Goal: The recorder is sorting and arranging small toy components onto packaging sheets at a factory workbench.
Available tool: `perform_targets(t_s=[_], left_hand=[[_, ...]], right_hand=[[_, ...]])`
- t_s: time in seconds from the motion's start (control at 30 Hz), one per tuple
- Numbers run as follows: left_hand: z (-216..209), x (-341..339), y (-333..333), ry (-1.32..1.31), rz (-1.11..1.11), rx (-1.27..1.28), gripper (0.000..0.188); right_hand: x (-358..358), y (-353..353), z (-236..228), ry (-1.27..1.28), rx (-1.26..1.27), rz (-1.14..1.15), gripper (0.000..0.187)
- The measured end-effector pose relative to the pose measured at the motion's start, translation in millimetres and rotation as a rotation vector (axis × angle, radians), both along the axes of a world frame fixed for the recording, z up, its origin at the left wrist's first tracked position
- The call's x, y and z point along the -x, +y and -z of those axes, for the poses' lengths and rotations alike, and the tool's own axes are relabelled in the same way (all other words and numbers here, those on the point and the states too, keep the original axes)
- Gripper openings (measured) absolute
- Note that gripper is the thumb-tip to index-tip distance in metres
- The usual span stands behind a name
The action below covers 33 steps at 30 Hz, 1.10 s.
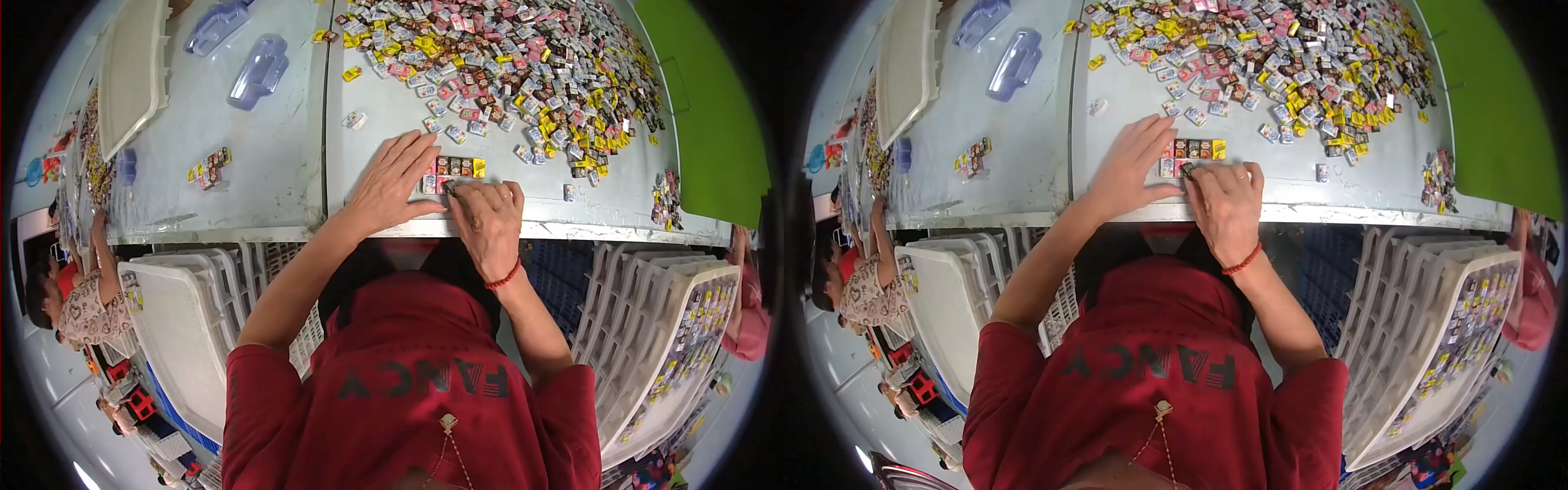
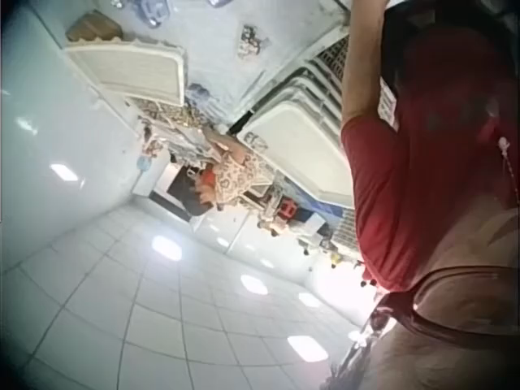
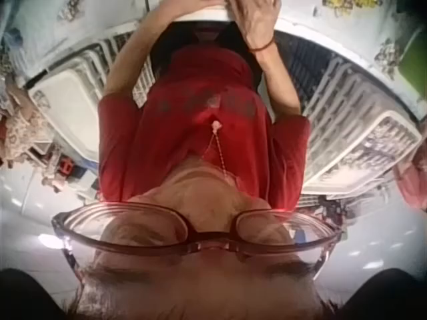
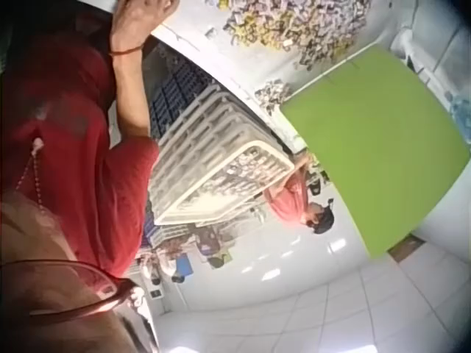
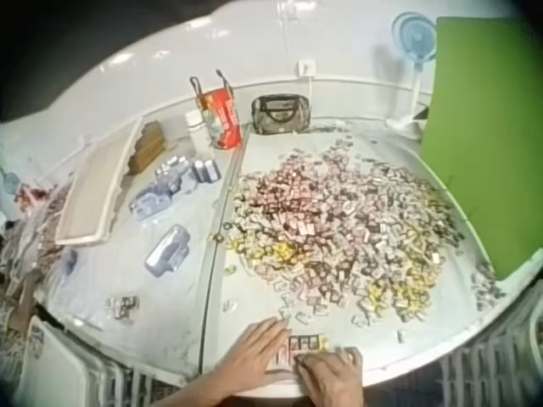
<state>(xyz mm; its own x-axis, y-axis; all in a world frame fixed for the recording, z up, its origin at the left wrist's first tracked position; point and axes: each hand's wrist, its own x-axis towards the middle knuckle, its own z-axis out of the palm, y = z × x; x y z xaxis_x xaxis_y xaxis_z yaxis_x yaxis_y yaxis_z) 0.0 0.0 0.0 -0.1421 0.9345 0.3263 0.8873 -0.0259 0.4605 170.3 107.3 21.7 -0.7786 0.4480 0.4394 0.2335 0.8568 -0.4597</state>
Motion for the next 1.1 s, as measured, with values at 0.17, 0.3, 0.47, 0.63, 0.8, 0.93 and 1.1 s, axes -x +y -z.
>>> perform_targets(t_s=[0.17, 0.3, 0.47, 0.63, 0.8, 0.93, 1.1], left_hand=[[-5.4, -0.3, -4.7, 0.066, 0.016, 0.042, 0.069], [-6.0, -1.7, -4.1, 0.061, 0.003, 0.048, 0.068], [-6.0, -4.5, -3.1, 0.047, -0.018, 0.058, 0.068], [-5.3, -4.1, -1.1, 0.071, -0.008, 0.035, 0.067], [-5.1, -4.1, -2.0, 0.092, -0.001, 0.035, 0.069], [-8.8, -1.5, -2.1, 0.08, 0.04, 0.072, 0.075], [-13.7, 4.1, -13.7, 0.039, 0.009, 0.029, 0.071]], right_hand=[[-0.9, -6.5, -3.3, -0.036, -0.034, 0.072, 0.018], [4.4, -14.5, -5.5, -0.037, -0.079, 0.075, 0.017], [11.2, -21.3, -7.9, -0.121, -0.071, 0.159, 0.016], [15.9, -19.9, -1.8, -0.126, -0.064, 0.177, 0.015], [9.4, -22.1, 11.3, -0.075, -0.1, 0.135, 0.016], [2.0, -26.4, 15.4, -0.017, -0.157, 0.13, 0.024], [-7.7, -15.4, 15.8, 0.066, -0.012, 0.067, 0.029]])
